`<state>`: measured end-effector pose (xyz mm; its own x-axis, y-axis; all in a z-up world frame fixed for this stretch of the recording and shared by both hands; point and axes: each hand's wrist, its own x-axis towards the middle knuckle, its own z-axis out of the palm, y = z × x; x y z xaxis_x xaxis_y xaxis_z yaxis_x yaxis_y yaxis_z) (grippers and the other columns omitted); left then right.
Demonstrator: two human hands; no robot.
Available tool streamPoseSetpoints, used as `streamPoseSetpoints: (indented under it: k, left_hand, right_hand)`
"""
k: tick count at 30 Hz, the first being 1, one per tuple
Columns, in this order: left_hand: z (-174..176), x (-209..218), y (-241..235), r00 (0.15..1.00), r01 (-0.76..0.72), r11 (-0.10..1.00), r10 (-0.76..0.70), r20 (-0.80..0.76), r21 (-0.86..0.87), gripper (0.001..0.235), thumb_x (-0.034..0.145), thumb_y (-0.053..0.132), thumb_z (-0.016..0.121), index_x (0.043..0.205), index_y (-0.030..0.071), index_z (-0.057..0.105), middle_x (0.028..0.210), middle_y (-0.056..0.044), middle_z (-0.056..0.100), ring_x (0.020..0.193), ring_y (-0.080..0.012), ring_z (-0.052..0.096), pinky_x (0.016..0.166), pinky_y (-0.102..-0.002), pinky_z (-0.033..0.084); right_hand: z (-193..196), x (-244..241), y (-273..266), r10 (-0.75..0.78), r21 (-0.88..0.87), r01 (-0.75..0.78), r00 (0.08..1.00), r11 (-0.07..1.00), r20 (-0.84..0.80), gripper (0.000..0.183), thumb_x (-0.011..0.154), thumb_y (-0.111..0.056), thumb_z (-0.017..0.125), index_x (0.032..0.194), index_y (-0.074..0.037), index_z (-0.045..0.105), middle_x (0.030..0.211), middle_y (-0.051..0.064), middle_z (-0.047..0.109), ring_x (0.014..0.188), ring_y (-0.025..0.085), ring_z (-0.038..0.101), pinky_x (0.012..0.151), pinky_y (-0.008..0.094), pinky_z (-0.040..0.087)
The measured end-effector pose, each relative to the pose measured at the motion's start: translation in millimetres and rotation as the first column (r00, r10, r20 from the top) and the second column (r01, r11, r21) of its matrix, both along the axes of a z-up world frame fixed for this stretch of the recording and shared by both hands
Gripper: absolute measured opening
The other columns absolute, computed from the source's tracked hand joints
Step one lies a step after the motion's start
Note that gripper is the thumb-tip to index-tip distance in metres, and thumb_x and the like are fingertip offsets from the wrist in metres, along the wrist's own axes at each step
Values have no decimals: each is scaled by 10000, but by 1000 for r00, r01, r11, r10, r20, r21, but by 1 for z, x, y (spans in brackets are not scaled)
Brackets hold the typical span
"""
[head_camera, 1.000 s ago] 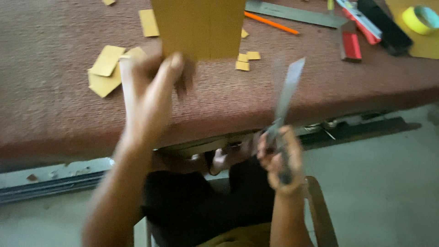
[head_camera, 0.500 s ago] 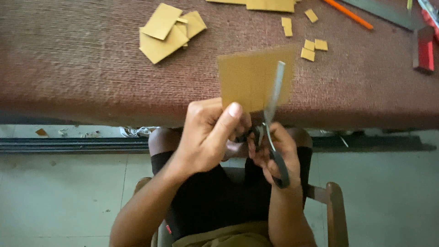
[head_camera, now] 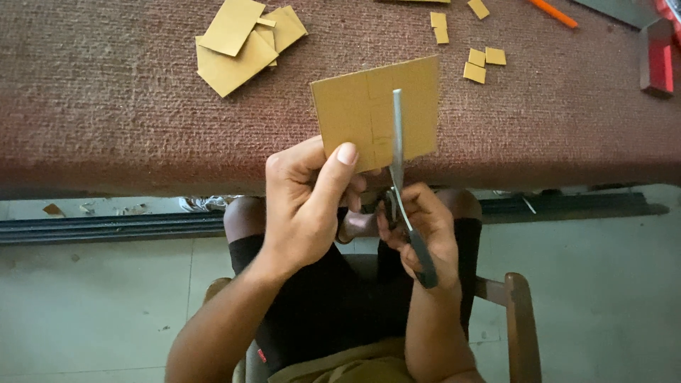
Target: The person uses scissors to cut small rectangular pieces of cardboard into smaller shapes. They hold the cardboard in one hand and cut along marked lines, occasionally rotating the piece to access different edges. Cut pieces are placed on the table.
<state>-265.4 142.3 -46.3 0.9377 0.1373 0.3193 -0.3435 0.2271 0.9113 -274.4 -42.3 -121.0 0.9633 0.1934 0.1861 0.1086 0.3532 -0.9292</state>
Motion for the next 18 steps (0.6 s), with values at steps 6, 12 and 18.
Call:
streamPoseSetpoints:
  k: [6, 12, 18]
  left_hand:
    - [4, 3, -1, 990, -114, 990, 107, 88, 82, 235, 954, 28, 663, 720, 49, 651, 535, -45, 541, 526, -55, 541, 476, -218, 458]
    - [8, 5, 3, 983, -104, 986, 82, 166, 131, 236, 1004, 66, 615, 771, 45, 644, 651, -104, 563, 748, -101, 470, 573, -326, 492]
    - [16, -2, -3, 987, -138, 945, 105, 124, 297, 353, 1061, 252, 475, 754, 101, 388, 717, 15, 327, 678, -118, 300, 616, -314, 279]
  right_hand:
    - [15, 1, 21, 63, 109, -66, 998, 992, 29, 638, 736, -427, 880, 1038, 38, 565, 636, 91, 557, 513, 80, 530, 427, 160, 406]
    - [-3, 2, 13, 94, 57, -96, 995, 994, 41, 712, 691, -446, 907, 1069, 45, 557, 665, 120, 590, 529, 92, 555, 448, 176, 433]
    - [22, -5, 12, 157, -168, -144, 986, 975, 61, 801, 845, -766, 777, 1129, -67, 508, 903, 48, 581, 695, 60, 474, 500, 169, 324]
